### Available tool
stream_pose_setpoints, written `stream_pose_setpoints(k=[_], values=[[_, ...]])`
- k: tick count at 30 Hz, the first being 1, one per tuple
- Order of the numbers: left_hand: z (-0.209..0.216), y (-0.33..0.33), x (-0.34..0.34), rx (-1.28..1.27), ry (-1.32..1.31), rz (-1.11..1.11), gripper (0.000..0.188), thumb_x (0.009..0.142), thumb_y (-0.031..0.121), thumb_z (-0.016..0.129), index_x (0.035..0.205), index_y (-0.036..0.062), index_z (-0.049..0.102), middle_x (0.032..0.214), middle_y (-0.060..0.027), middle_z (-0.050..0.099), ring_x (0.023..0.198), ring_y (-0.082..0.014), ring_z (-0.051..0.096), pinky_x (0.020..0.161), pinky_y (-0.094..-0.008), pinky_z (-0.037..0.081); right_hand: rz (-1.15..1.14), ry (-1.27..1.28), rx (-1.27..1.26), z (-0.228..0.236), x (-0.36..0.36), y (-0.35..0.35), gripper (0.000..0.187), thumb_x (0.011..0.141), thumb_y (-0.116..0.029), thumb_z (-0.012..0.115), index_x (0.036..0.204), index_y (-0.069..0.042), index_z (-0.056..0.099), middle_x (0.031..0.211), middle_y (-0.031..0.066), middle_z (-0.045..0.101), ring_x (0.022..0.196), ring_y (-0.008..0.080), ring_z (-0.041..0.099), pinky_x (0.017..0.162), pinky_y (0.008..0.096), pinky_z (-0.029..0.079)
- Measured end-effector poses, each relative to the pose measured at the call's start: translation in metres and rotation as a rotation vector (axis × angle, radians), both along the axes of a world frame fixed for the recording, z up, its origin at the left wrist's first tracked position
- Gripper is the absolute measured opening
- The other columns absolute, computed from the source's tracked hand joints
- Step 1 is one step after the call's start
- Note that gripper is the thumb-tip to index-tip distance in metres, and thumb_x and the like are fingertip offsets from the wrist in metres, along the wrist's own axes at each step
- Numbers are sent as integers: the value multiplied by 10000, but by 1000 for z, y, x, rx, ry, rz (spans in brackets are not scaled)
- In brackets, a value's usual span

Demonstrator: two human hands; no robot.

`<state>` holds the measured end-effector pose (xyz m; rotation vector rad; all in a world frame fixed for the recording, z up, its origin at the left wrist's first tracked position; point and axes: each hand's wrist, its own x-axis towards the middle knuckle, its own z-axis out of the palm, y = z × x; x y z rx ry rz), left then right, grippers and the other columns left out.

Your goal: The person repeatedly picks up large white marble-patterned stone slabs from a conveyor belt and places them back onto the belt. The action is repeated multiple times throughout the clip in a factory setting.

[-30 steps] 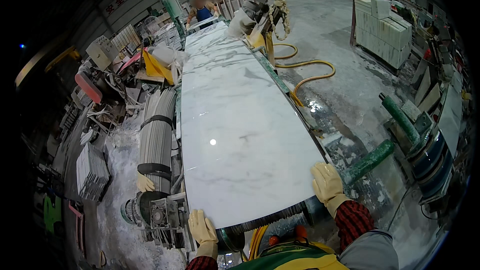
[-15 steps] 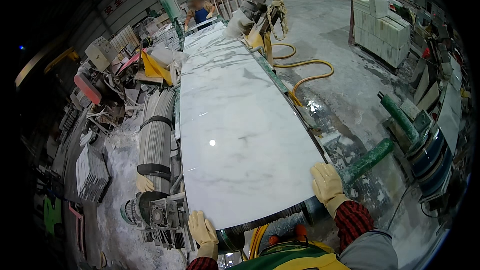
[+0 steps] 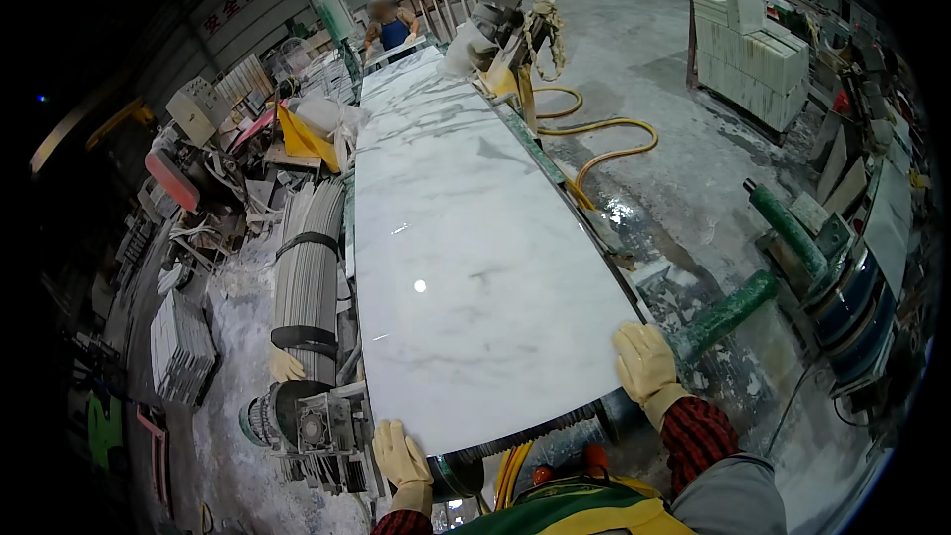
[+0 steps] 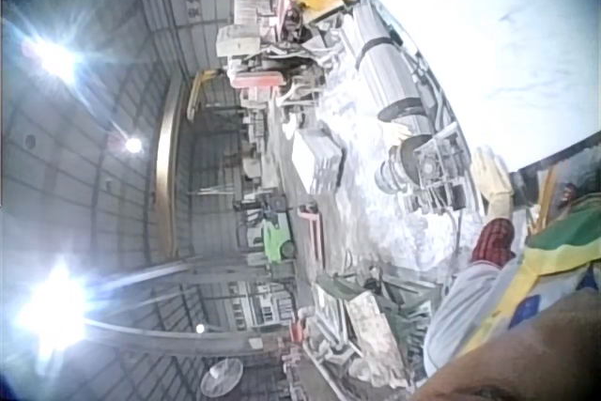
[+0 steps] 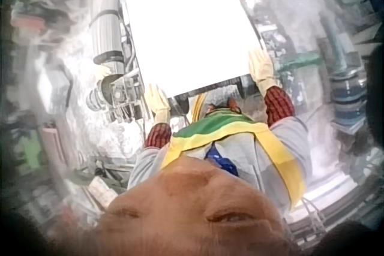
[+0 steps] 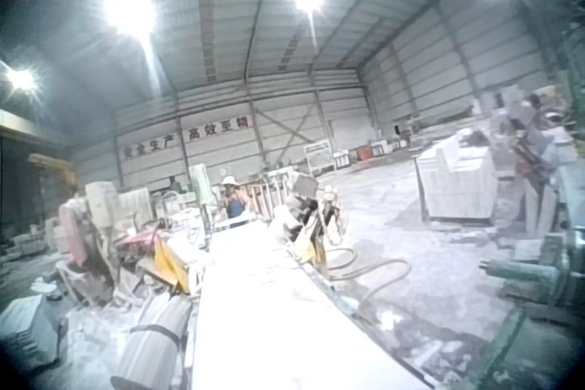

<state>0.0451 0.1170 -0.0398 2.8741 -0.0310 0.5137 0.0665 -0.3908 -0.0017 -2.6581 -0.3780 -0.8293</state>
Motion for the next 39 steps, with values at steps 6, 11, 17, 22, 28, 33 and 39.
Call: stream_pose_setpoints(k=[6,11,17,22,28,33,39], values=[[6,-6,4,95,-179,-48,318,939,138,633,1221,-8,623,1278,-252,614,1223,-475,567,1061,-564,449,-40,3,9,-9,-5,-1,386,856,-96,701,1226,14,701,1278,227,694,1229,443,639,1087,560,498],[2,-4,4,74,-193,-78,317,951,126,632,1236,-10,622,1303,-256,613,1244,-480,561,1075,-570,448,-132,4,33,-14,-14,3,407,871,-116,710,1257,12,704,1326,226,695,1294,434,624,1159,561,468],[3,0,-3,41,-170,-92,332,957,120,627,1263,-9,620,1302,-259,605,1259,-488,553,1080,-578,446,54,71,261,10,-59,45,295,896,-15,666,1181,55,694,1209,293,687,1106,508,645,979,560,521],[-1,-1,-5,9,-120,-58,378,993,140,626,1339,-10,624,1365,-277,620,1320,-508,548,1168,-594,411,452,524,739,-11,-104,81,293,1040,-138,625,1248,33,740,1211,274,745,1117,441,714,983,448,557],[-33,21,-2,-60,-148,-95,442,1016,176,664,1420,-1,632,1487,-315,607,1414,-531,523,1224,-610,389,714,25,-1044,-113,-55,113,577,1161,-453,503,1567,-48,561,1625,180,567,1489,318,551,1257,417,422],[-13,42,20,-139,-17,-221,555,974,190,746,1471,-11,607,1536,-338,552,1439,-556,488,1230,-609,387,598,-1136,-3084,-88,-35,188,427,1137,-312,625,1492,-79,585,1534,134,615,1422,276,597,1211,481,502],[-24,44,44,-96,3,-245,553,1027,232,690,1517,1,580,1608,-353,489,1489,-575,429,1270,-605,338,596,-1018,-3557,-71,-26,208,464,1082,-270,746,1469,-67,589,1459,119,651,1342,265,649,1146,444,562]])
